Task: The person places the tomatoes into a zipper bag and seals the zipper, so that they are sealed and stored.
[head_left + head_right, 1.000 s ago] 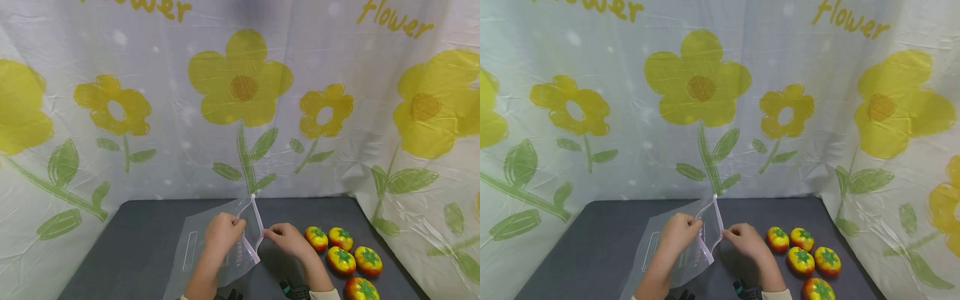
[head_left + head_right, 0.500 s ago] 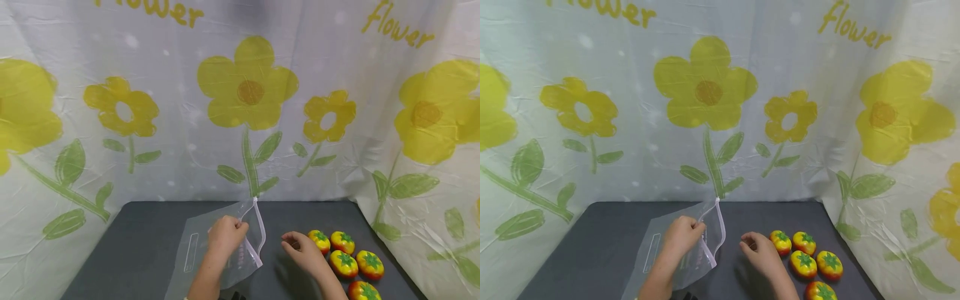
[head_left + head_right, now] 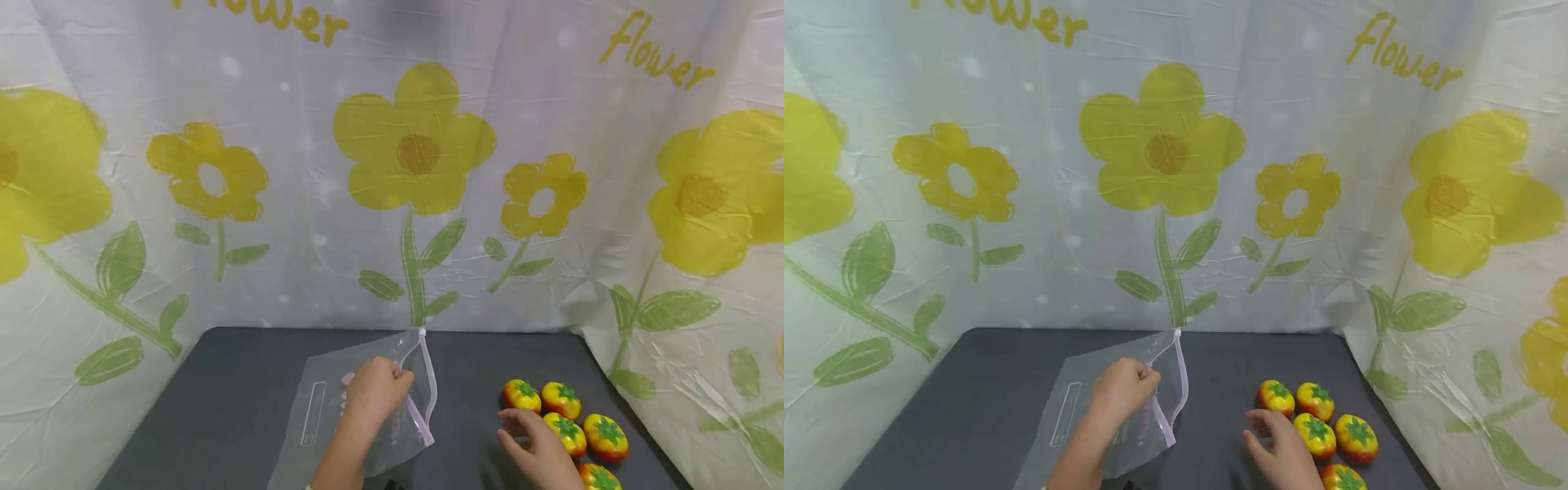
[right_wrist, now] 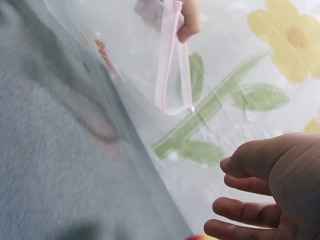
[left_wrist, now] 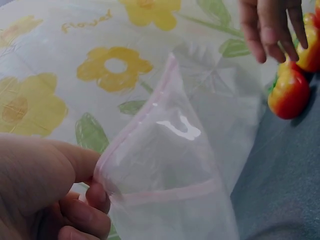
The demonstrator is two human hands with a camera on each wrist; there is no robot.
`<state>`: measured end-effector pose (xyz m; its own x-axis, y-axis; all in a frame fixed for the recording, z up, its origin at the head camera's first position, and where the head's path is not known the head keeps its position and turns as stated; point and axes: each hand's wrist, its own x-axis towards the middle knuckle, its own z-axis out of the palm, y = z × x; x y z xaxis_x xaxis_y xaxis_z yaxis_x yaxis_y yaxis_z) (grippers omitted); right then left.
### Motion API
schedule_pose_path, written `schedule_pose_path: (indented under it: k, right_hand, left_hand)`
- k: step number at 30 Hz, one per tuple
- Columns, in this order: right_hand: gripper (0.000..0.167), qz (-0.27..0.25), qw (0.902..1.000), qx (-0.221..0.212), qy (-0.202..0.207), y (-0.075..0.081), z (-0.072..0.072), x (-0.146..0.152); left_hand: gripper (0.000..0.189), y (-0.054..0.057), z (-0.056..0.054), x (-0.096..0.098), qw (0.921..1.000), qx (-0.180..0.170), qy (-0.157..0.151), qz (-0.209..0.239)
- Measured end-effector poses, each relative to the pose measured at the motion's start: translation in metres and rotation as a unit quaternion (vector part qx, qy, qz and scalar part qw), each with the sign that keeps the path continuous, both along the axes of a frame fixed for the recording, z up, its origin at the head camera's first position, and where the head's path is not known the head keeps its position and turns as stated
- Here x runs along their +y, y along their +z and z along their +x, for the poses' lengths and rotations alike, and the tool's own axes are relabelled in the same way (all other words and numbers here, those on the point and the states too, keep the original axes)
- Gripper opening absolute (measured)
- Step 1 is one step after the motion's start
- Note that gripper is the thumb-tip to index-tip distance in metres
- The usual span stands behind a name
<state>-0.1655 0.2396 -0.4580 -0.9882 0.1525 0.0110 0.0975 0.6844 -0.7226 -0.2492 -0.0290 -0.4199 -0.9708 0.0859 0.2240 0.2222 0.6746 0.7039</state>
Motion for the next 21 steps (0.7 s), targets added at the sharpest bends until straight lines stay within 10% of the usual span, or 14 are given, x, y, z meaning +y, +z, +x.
schedule_pose_path:
  k: [21]
  right_hand:
    - [0.042,0.186,0.9801,0.027,-0.065,-0.028,0.037,0.07]
  left_hand:
    - [0.047,0.001,0.004,0.001,0.9993,0.016,-0.017,-0.031]
